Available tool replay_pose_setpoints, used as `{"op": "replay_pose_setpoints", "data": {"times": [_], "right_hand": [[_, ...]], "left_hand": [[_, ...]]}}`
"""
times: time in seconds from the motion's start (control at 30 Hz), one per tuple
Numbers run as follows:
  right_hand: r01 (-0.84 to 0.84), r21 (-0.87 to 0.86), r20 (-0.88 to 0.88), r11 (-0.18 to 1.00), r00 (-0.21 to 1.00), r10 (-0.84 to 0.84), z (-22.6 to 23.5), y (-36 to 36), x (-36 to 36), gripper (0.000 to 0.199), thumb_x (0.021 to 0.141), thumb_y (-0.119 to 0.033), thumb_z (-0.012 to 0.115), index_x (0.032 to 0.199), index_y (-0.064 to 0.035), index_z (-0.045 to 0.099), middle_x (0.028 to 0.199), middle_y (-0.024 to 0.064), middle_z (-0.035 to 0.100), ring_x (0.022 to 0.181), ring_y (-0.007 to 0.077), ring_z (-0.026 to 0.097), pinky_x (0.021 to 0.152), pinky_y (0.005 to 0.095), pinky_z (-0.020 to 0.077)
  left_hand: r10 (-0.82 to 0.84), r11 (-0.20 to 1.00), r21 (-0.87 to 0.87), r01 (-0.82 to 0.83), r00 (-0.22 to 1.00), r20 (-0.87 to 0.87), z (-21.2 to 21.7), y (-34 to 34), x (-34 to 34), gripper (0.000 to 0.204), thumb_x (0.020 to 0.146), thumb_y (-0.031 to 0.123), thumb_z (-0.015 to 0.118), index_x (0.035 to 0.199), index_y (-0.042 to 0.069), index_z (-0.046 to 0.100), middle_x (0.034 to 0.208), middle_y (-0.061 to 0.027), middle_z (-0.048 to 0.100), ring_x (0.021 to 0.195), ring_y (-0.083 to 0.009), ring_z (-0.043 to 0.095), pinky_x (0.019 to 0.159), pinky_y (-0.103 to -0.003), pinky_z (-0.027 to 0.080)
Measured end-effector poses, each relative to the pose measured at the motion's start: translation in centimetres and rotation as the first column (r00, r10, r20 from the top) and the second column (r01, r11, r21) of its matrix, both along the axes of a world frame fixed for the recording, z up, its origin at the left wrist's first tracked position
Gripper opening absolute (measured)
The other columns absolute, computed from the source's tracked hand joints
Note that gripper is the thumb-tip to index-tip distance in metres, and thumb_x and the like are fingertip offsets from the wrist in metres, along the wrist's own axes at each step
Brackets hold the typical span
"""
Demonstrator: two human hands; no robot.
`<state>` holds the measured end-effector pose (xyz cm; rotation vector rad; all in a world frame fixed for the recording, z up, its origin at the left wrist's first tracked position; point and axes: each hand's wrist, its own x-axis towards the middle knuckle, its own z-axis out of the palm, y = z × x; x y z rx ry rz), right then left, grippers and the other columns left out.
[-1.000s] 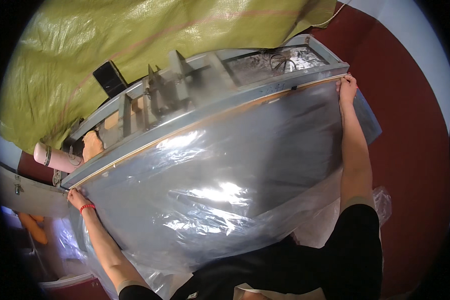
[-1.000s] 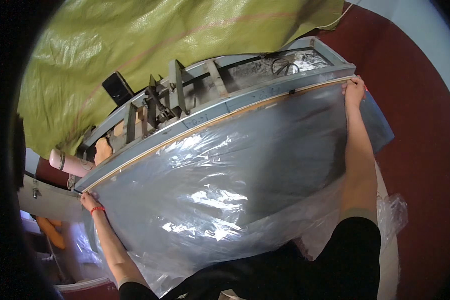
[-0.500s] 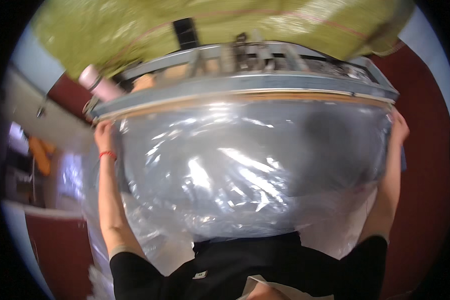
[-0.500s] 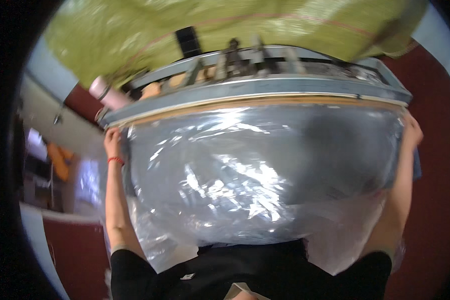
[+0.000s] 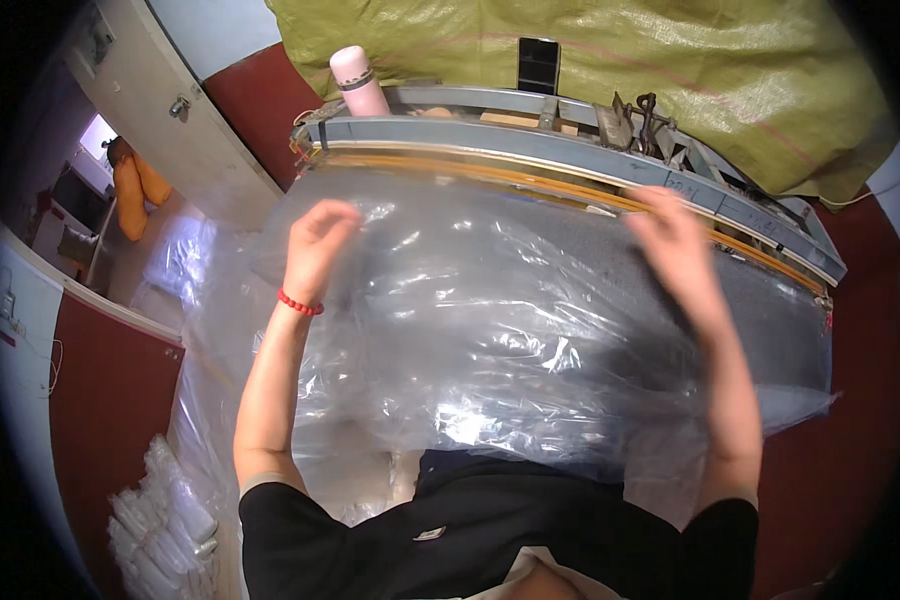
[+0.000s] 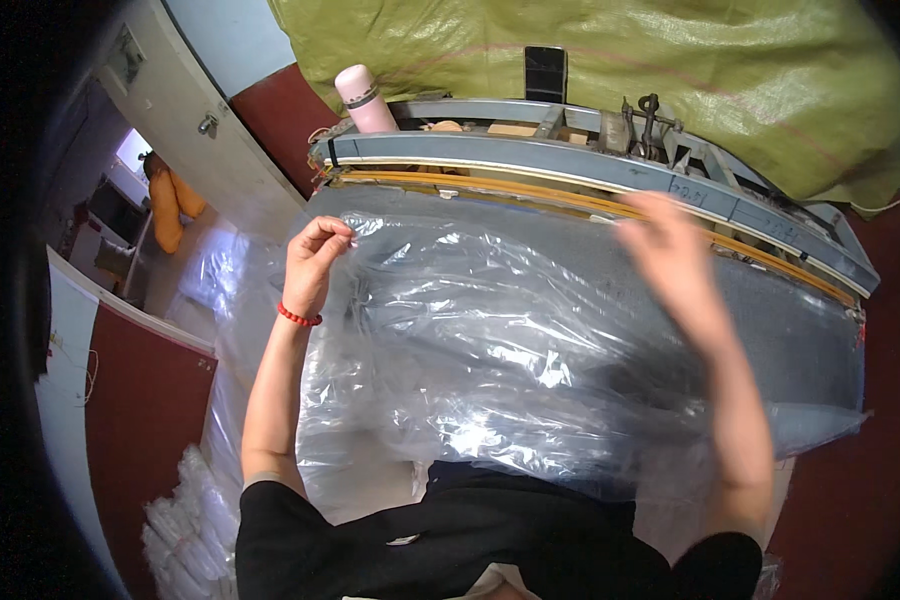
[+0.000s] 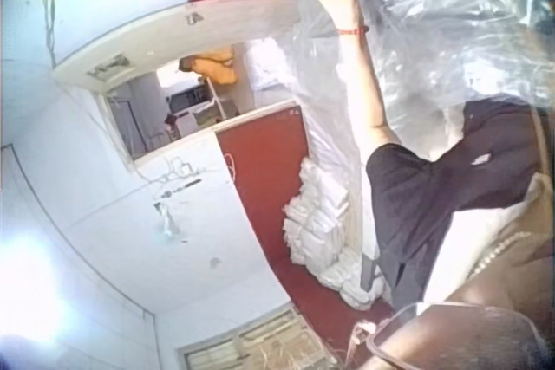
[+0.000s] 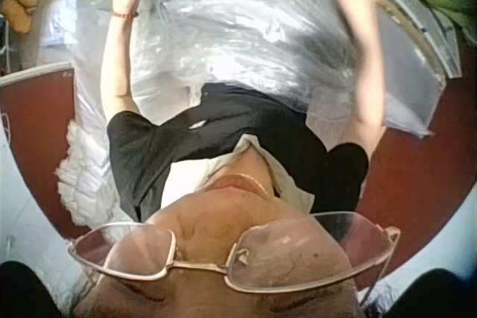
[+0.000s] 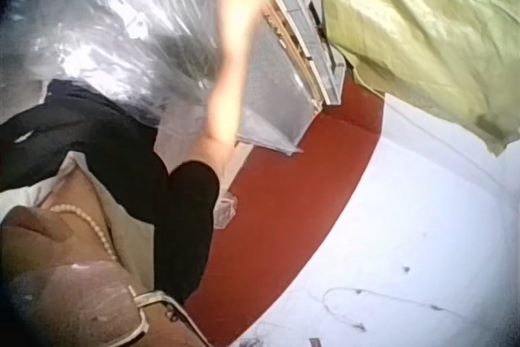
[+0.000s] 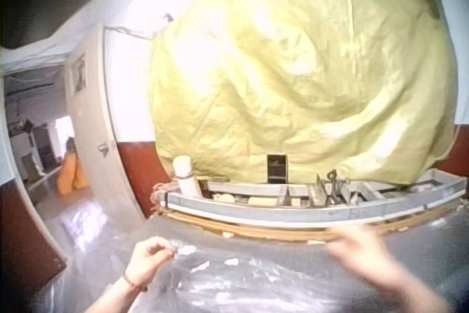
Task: Sealing plastic bags using a heat sealer machine.
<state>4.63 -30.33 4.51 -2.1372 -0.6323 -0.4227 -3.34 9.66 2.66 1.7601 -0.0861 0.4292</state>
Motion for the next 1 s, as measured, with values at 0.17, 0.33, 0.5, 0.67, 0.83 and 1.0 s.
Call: {"op": "replay_pose_setpoints", "data": {"times": [0.17, 0.33, 0.5, 0.67, 0.83, 1.0], "right_hand": [[-0.151, -0.050, 0.137, 0.987, 0.978, 0.157, -5.5, 14.1, 1.3, 0.027, 0.075, -0.020, 0.064, 0.095, -0.0018, 0.059, 0.089, 0.0095, 0.059, 0.084, 0.0190, 0.056, 0.075, 0.0288, 0.0440], [-0.184, 0.360, -0.286, 0.915, 0.912, 0.295, -10.4, 13.0, 1.9, 0.015, 0.077, -0.015, 0.063, 0.071, -0.0011, 0.059, 0.057, -0.0025, 0.051, 0.054, 0.0040, 0.044, 0.049, 0.0208, 0.0368], [-0.038, 0.338, -0.361, 0.940, 0.917, 0.167, -10.9, 8.5, 1.8, 0.013, 0.077, -0.013, 0.063, 0.071, -0.0016, 0.059, 0.055, -0.0058, 0.048, 0.052, 0.0008, 0.038, 0.046, 0.0179, 0.0307], [0.084, 0.355, -0.386, 0.931, 0.920, 0.064, -11.0, 4.7, 2.1, 0.015, 0.074, -0.017, 0.066, 0.074, -0.0019, 0.062, 0.054, -0.0010, 0.054, 0.053, 0.0031, 0.042, 0.050, 0.0204, 0.0368], [0.119, 0.376, -0.284, 0.919, 0.959, -0.009, -11.6, 0.2, 3.0, 0.013, 0.075, -0.013, 0.065, 0.075, -0.0008, 0.062, 0.059, -0.0028, 0.055, 0.057, 0.0016, 0.043, 0.052, 0.0181, 0.0367], [0.177, 0.383, -0.267, 0.907, 0.961, -0.075, -11.2, -5.1, 3.1, 0.011, 0.074, -0.013, 0.065, 0.075, -0.0027, 0.062, 0.061, 0.0000, 0.057, 0.059, 0.0030, 0.047, 0.056, 0.0196, 0.0396]], "left_hand": [[0.042, 0.931, 0.345, -0.117, 0.976, 0.216, -0.3, -1.2, 0.5, 0.017, 0.074, 0.002, 0.059, 0.091, 0.002, 0.055, 0.093, -0.0038, 0.056, 0.091, -0.0146, 0.052, 0.081, -0.026, 0.040], [0.124, 0.443, 0.794, -0.417, 0.905, 0.406, -3.6, -1.1, 0.1, 0.033, 0.066, 0.017, 0.068, 0.093, 0.005, 0.055, 0.094, -0.0074, 0.055, 0.091, -0.0249, 0.049, 0.077, -0.033, 0.039], [0.029, 0.468, 0.866, -0.177, 0.982, 0.185, -6.5, -4.0, 1.5, 0.016, 0.066, 0.018, 0.067, 0.073, 0.005, 0.060, 0.072, -0.0051, 0.055, 0.077, -0.0223, 0.051, 0.067, -0.033, 0.039], [-0.100, 0.660, 0.751, 0.005, 0.992, 0.082, -8.2, -8.9, 4.6, 0.013, 0.072, 0.013, 0.062, 0.079, 0.002, 0.061, 0.072, -0.0080, 0.057, 0.073, -0.0248, 0.054, 0.064, -0.034, 0.043], [-0.223, 0.747, 0.603, 0.280, 0.960, -0.170, -6.3, -13.6, 5.7, 0.014, 0.077, 0.013, 0.060, 0.082, 0.000, 0.060, 0.071, -0.0054, 0.057, 0.066, -0.0158, 0.052, 0.062, -0.027, 0.042], [-0.363, 0.870, 0.216, 0.443, 0.873, -0.327, -5.5, -15.4, 6.7, 0.013, 0.078, 0.008, 0.055, 0.086, -0.001, 0.060, 0.068, 0.0010, 0.054, 0.058, -0.0057, 0.046, 0.055, -0.021, 0.039]]}}
